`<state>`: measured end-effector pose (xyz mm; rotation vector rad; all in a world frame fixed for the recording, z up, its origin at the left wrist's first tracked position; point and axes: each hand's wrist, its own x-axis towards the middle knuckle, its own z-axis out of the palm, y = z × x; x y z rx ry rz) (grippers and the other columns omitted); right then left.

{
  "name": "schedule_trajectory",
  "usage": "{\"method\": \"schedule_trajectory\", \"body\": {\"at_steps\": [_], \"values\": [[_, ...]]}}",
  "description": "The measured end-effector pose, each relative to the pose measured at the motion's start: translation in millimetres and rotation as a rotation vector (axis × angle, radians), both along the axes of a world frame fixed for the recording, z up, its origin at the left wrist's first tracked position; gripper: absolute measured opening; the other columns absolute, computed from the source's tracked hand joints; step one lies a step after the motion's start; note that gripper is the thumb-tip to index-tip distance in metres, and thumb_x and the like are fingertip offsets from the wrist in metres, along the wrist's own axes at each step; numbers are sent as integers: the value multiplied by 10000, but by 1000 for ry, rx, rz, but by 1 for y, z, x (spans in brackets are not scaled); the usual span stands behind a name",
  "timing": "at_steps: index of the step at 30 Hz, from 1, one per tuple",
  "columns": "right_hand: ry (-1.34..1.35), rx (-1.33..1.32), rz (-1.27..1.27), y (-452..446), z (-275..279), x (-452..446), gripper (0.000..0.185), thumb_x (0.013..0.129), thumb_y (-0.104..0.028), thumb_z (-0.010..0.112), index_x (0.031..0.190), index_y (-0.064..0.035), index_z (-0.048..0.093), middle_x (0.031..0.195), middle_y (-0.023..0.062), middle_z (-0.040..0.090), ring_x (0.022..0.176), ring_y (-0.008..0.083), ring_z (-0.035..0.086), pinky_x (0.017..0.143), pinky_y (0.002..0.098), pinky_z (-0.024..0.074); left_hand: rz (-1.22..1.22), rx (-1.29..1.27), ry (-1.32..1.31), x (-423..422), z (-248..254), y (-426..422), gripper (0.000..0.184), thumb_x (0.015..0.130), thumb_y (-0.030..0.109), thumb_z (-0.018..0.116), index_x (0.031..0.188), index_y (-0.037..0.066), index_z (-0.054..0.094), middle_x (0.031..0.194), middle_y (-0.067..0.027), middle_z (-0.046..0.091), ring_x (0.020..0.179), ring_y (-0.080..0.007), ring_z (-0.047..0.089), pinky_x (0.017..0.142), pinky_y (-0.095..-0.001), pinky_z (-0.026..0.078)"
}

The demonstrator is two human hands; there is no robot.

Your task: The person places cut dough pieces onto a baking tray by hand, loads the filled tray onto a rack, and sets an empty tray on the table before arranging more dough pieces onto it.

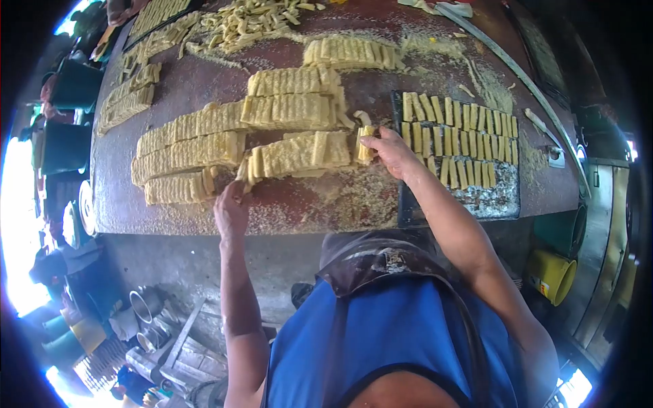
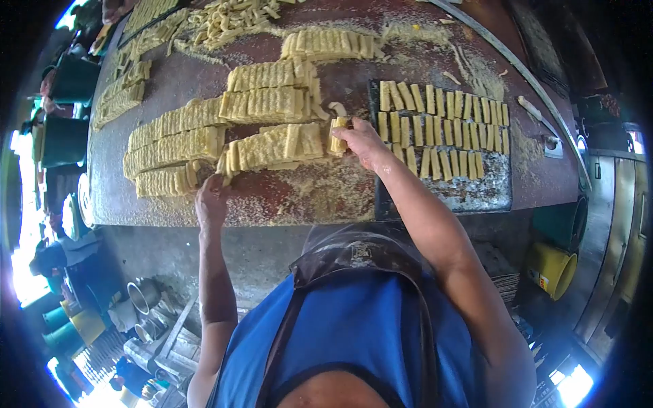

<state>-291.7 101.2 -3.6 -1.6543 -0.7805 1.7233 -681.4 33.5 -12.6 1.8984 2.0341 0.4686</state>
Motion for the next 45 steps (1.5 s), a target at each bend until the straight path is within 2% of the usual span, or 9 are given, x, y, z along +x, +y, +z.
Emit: {"method": "schedule_trajectory", "body": {"at_steps": [5, 11, 12, 15, 22, 24, 27, 38, 45], "values": [[523, 16, -2, -16, 11, 76, 375, 916, -209, 672, 1208, -25, 524, 1048, 121, 647, 930, 224, 683, 738, 428, 609, 223, 2, -342, 19, 6, -12, 308, 842, 95, 745, 1119, -6, 656, 987, -126, 716, 915, -223, 682, 804, -337, 526], [-223, 267, 120, -66, 32, 247, 475, 875, -162, 691, 1287, -11, 509, 1088, 123, 631, 914, 201, 664, 733, 368, 569, 329, -37, -811, 86, -22, -21, 253, 865, 91, 718, 1104, 25, 671, 955, -91, 699, 877, -220, 678, 794, -334, 529], [-532, 303, 190, -77, 30, 276, 510, 857, -145, 685, 1309, 0, 500, 1091, 137, 632, 937, 213, 661, 750, 374, 558, 323, -40, -808, 106, -29, -26, 253, 865, 91, 718, 1104, 25, 671, 955, -91, 699, 877, -220, 678, 794, -334, 529], [-693, 219, 234, -109, 39, 330, 565, 816, -146, 666, 1333, 5, 494, 1135, 230, 629, 1030, 304, 649, 818, 408, 531, 320, 294, -47, 187, -15, -29, 247, 866, 178, 711, 1097, 91, 707, 1038, -74, 727, 956, -244, 685, 860, -388, 533], [-945, 317, 150, -128, 11, 359, 511, 767, -160, 719, 1227, -5, 561, 965, 278, 676, 941, 410, 670, 824, 466, 522, -369, 95, -281, 465, 39, -32, 177, 868, 126, 738, 1037, 73, 734, 1047, -107, 738, 941, -199, 710, 814, -327, 605], [-843, 319, 182, -132, 22, 368, 446, 770, -129, 693, 1186, 2, 600, 1001, 273, 687, 959, 409, 675, 858, 456, 536, -521, 98, -400, 514, 23, -37, 255, 833, 214, 786, 1058, 103, 736, 1058, -83, 741, 965, -211, 706, 877, -369, 572], [-825, 308, 119, -131, 20, 374, 398, 751, -143, 709, 1120, -7, 649, 986, 259, 694, 957, 400, 678, 852, 455, 538, -705, 12, -19, 577, 24, -52, 378, 808, 386, 789, 1110, 168, 722, 1215, -39, 671, 1217, -207, 558, 1088, -464, 382], [-924, 234, -11, -129, 15, 384, 263, 803, -96, 650, 1051, -14, 682, 913, 232, 708, 926, 349, 701, 813, 442, 545, -924, 191, -78, 598, -2, -37, 359, 748, 341, 804, 1045, 162, 712, 1116, -48, 639, 1144, -227, 564, 1002, -423, 372], [-1083, 211, -76, -135, -11, 406, 344, 733, -196, 793, 1038, -55, 720, 922, 180, 723, 876, 337, 706, 789, 407, 546, -921, 166, -198, 604, 0, -31, 421, 726, 352, 811, 1075, 145, 701, 1125, -60, 633, 1161, -254, 552, 1009, -445, 369]]}}
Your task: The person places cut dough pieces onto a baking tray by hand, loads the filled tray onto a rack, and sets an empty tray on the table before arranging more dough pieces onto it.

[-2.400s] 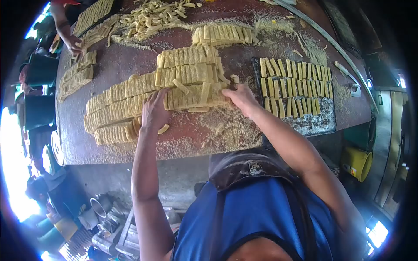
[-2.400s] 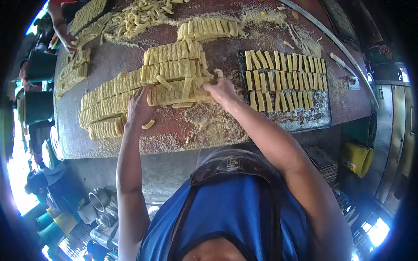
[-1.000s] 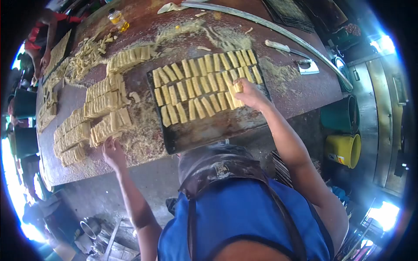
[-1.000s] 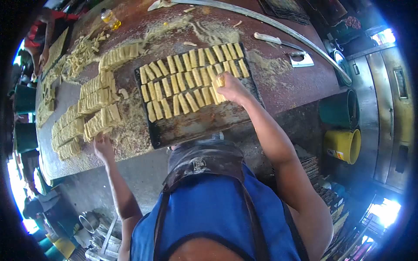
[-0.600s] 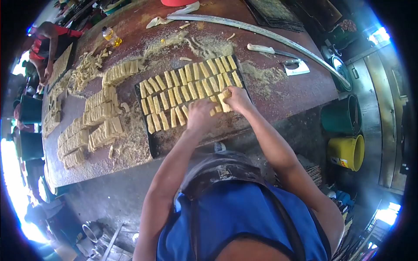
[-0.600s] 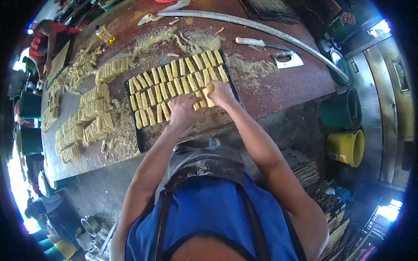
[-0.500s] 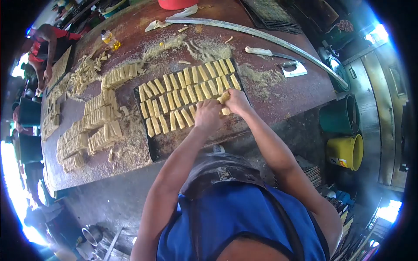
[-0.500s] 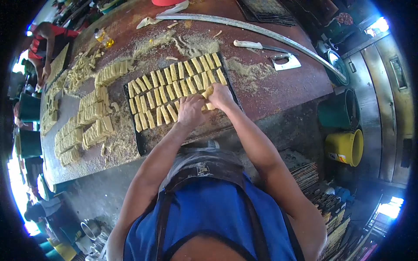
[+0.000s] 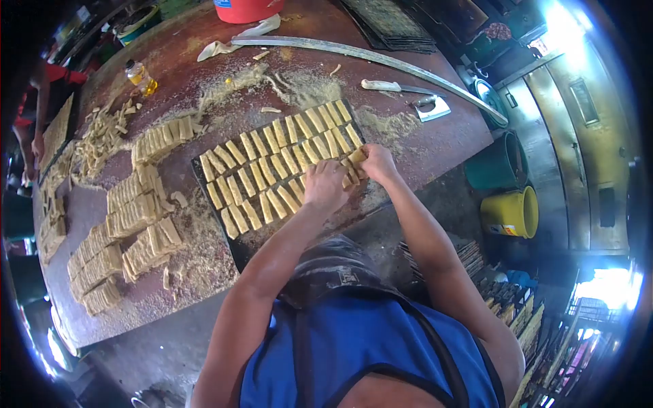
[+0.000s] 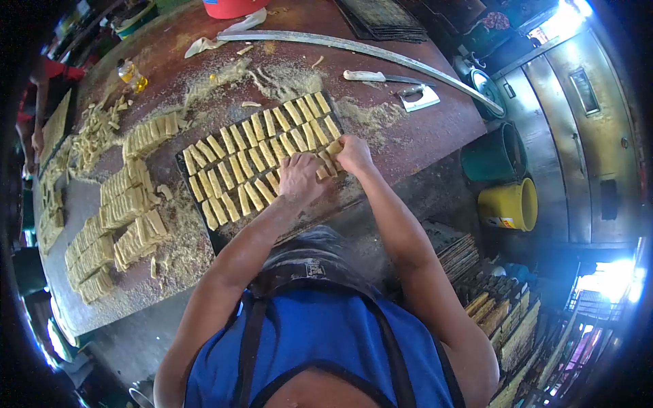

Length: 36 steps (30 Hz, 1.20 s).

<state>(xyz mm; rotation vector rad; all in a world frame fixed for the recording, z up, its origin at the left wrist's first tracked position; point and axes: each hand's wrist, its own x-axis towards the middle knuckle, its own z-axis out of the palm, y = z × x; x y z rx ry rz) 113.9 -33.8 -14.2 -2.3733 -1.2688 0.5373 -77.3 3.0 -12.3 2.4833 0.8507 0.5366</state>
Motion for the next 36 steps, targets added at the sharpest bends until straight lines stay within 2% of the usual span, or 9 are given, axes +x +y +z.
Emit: {"method": "schedule_trajectory", "body": {"at_steps": [15, 16, 18, 21, 26, 30, 32, 34, 36], "values": [[-47, 99, 68, -17, 9, 32, 250, 774, -165, 755, 1005, -82, 708, 916, 188, 710, 890, 370, 682, 801, 449, 534, 42, -37, 227, 33, 20, -7, 530, 814, 448, 765, 1263, 199, 631, 1299, -73, 566, 1261, -242, 486, 1101, -475, 318], [19, 144, 60, -20, 8, 34, 261, 782, -179, 762, 1018, -83, 707, 917, 177, 712, 889, 354, 686, 797, 441, 535, 109, -71, 211, 22, 24, -7, 534, 829, 466, 754, 1273, 197, 629, 1339, -68, 562, 1291, -231, 466, 1133, -502, 291], [72, 241, 32, -22, -1, 39, 253, 806, -217, 774, 1018, -90, 720, 885, 142, 721, 832, 313, 701, 742, 413, 537, 270, 42, -50, -21, 26, -7, 408, 817, 398, 783, 1138, 160, 704, 1165, -68, 686, 1151, -235, 595, 1085, -526, 343], [158, 341, -4, -25, -10, 41, 219, 828, -251, 758, 971, -85, 739, 837, 136, 722, 759, 307, 701, 691, 403, 530, 480, 101, -161, -112, 16, -11, 222, 801, 184, 772, 1014, 131, 734, 1058, -46, 693, 1027, -229, 623, 976, -429, 386], [7, 238, 95, -21, -30, 53, 264, 856, -312, 725, 949, -66, 750, 838, 128, 731, 749, 277, 705, 683, 388, 530, 939, 122, -14, -237, 21, -55, 219, 818, 199, 739, 1029, 143, 722, 1076, -36, 683, 1048, -243, 610, 984, -407, 368], [-181, 96, 99, 2, 5, 13, 253, 890, -270, 703, 1035, -65, 737, 907, 114, 742, 818, 247, 712, 724, 343, 545, 1082, 107, -55, -304, 15, -60, 234, 810, 180, 745, 1041, 151, 718, 1070, -43, 689, 1058, -246, 614, 977, -403, 370], [-93, 476, 65, 19, 9, -17, 272, 916, -224, 682, 1108, -33, 703, 974, 125, 737, 838, 228, 714, 764, 339, 554, 1095, 119, -85, -337, 7, -46, 243, 807, 178, 748, 1046, 154, 718, 1064, -39, 690, 1056, -246, 615, 973, -404, 372], [126, 402, 186, 46, 45, -104, 288, 933, -196, 666, 1163, -24, 683, 1030, 137, 724, 838, 212, 711, 742, 333, 579, 1069, 126, -49, -370, 7, -23, 271, 803, 184, 756, 1069, 159, 716, 1086, -30, 687, 1067, -245, 612, 971, -403, 375], [693, 71, 135, 75, 59, -202, 431, 939, -198, 652, 1306, 12, 569, 1071, 183, 684, 865, 201, 700, 663, 288, 623, 974, 135, -50, -394, 19, 4, 292, 801, 190, 760, 1086, 156, 709, 1105, -33, 680, 1087, -250, 601, 982, -409, 374]]}}
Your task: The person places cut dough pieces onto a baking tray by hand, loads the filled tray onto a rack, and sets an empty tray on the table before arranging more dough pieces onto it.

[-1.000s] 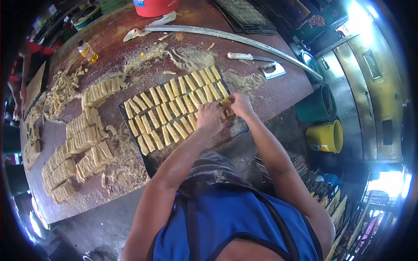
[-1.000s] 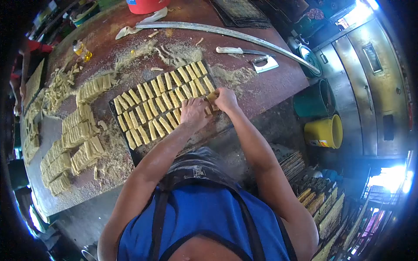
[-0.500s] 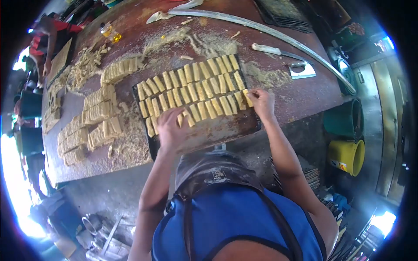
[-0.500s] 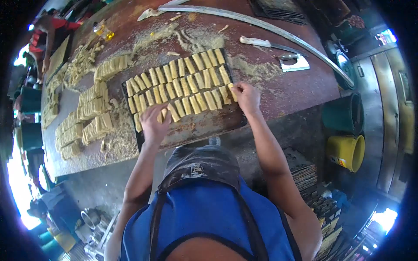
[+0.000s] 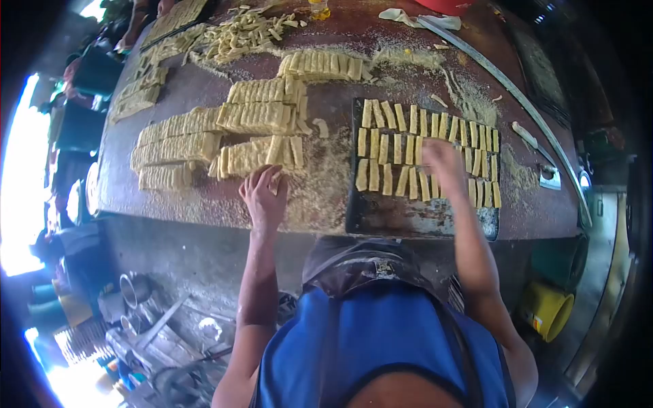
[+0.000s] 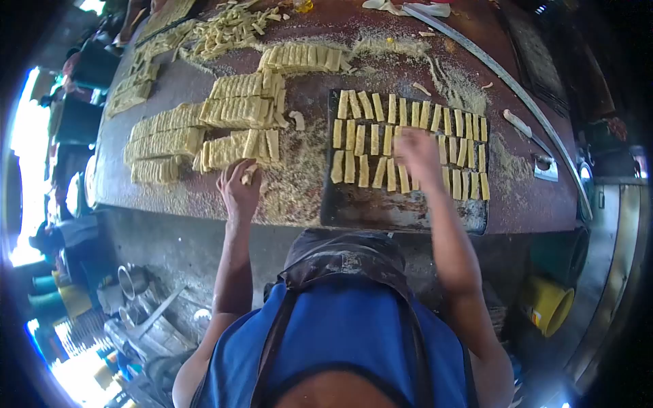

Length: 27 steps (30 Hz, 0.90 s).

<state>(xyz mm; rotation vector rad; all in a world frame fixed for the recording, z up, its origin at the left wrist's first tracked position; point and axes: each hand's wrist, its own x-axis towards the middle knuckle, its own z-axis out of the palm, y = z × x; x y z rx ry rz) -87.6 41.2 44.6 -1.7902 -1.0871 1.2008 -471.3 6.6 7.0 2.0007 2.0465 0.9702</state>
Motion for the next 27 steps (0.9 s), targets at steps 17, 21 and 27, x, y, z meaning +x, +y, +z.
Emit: {"method": "schedule_trajectory", "body": {"at_steps": [17, 21, 27], "values": [[-417, -166, 291, 72, -67, -299, 649, 1037, -435, 418, 1380, 101, 289, 1222, 276, 521, 1140, 347, 564, 1004, 490, 482, -355, -88, 127, -47, -16, 47, 488, 811, 230, 757, 1261, 100, 623, 1315, -88, 562, 1242, -281, 492, 1064, -483, 294], [-180, -227, 402, 72, -47, -284, 696, 1049, -439, 319, 1470, 93, 158, 1432, 354, 383, 1331, 445, 429, 1135, 493, 374, -321, -28, 123, -40, -16, 43, 446, 818, 191, 754, 1236, 95, 631, 1317, -82, 580, 1226, -275, 520, 1060, -469, 297], [-47, -248, 343, 72, -46, -270, 622, 972, -376, 588, 1399, 31, 393, 1025, 191, 635, 703, 150, 604, 614, 298, 559, -238, 26, 11, -35, 14, 3, 332, 859, 202, 717, 1172, 99, 676, 1242, -89, 634, 1177, -256, 562, 1019, -424, 343]]}}
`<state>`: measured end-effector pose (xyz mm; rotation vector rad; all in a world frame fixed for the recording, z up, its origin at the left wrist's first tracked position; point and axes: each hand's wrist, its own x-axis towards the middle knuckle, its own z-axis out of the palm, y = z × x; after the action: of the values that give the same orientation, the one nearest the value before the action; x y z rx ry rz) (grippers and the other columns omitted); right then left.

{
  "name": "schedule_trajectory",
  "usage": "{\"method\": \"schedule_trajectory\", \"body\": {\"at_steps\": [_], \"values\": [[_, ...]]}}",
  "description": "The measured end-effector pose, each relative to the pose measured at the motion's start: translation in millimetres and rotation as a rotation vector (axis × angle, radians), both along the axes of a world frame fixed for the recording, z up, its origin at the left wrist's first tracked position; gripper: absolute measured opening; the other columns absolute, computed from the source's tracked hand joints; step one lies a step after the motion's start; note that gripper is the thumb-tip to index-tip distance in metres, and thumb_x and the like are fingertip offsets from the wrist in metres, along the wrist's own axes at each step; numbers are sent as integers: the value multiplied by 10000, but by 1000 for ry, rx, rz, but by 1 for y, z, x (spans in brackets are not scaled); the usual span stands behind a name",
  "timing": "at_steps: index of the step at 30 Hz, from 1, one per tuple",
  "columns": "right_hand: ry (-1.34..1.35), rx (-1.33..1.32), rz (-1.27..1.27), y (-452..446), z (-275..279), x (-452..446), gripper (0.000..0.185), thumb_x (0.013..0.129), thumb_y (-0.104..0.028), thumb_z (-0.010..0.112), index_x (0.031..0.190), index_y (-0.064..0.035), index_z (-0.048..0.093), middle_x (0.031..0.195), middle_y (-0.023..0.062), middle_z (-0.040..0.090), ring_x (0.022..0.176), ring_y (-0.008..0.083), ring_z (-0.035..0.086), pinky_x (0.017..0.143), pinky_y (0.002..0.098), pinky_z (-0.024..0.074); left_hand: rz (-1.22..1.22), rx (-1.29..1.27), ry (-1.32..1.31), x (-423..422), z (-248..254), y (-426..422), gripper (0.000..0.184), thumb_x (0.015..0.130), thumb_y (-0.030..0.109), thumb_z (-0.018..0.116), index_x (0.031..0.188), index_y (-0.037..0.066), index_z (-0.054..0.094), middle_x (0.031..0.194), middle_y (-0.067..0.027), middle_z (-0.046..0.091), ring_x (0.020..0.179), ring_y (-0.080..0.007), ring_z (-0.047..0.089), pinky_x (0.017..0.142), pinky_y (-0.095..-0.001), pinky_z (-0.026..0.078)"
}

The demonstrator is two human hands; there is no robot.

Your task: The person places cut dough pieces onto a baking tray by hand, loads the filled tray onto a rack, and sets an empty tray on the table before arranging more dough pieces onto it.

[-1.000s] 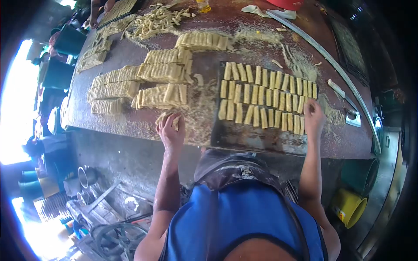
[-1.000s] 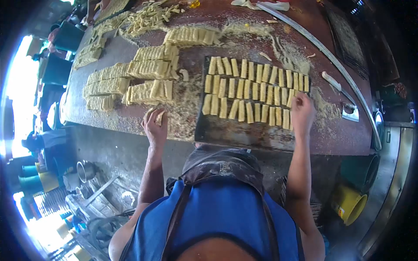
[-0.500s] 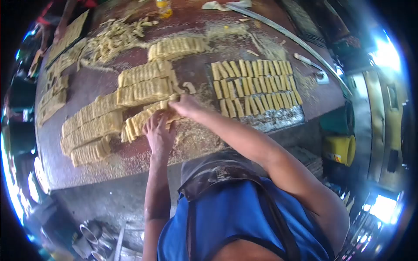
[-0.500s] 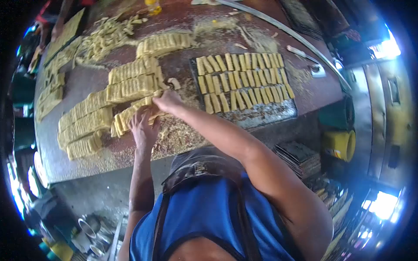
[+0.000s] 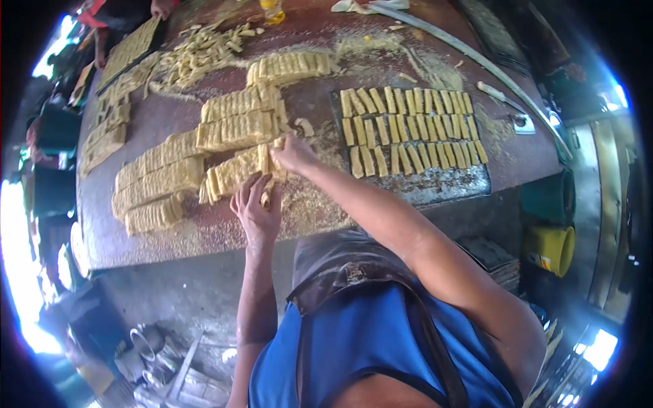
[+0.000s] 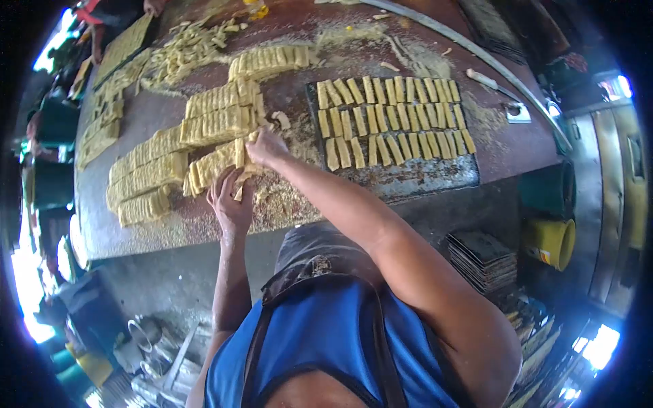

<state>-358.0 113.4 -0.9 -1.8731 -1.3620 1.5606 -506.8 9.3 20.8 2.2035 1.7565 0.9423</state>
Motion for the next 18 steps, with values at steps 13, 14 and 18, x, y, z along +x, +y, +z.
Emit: {"method": "schedule_trajectory", "body": {"at_steps": [13, 14, 18], "values": [[278, 126, -158, -15, -24, 61, 293, 836, -144, 726, 1070, 2, 625, 886, 115, 657, 698, 164, 658, 558, 298, 582, 208, -196, -139, -25, -7, -87, 225, 823, 122, 740, 1043, 76, 729, 1056, -101, 713, 976, -282, 671, 845, -392, 509], [229, 160, -143, -27, -4, 81, 313, 842, -140, 718, 1101, 1, 613, 918, 118, 659, 725, 167, 663, 591, 313, 589, 245, -251, -164, -28, -10, -77, 226, 827, 132, 738, 1045, 71, 731, 1036, -117, 712, 963, -290, 674, 825, -395, 520], [-181, 85, 77, -76, 38, 134, 500, 858, -166, 719, 1261, 34, 502, 1159, 195, 619, 1016, 282, 654, 874, 413, 555, 162, -156, -35, -30, -24, -19, 239, 857, 180, 722, 1044, 31, 719, 917, -136, 707, 867, -309, 679, 793, -388, 528]]}}
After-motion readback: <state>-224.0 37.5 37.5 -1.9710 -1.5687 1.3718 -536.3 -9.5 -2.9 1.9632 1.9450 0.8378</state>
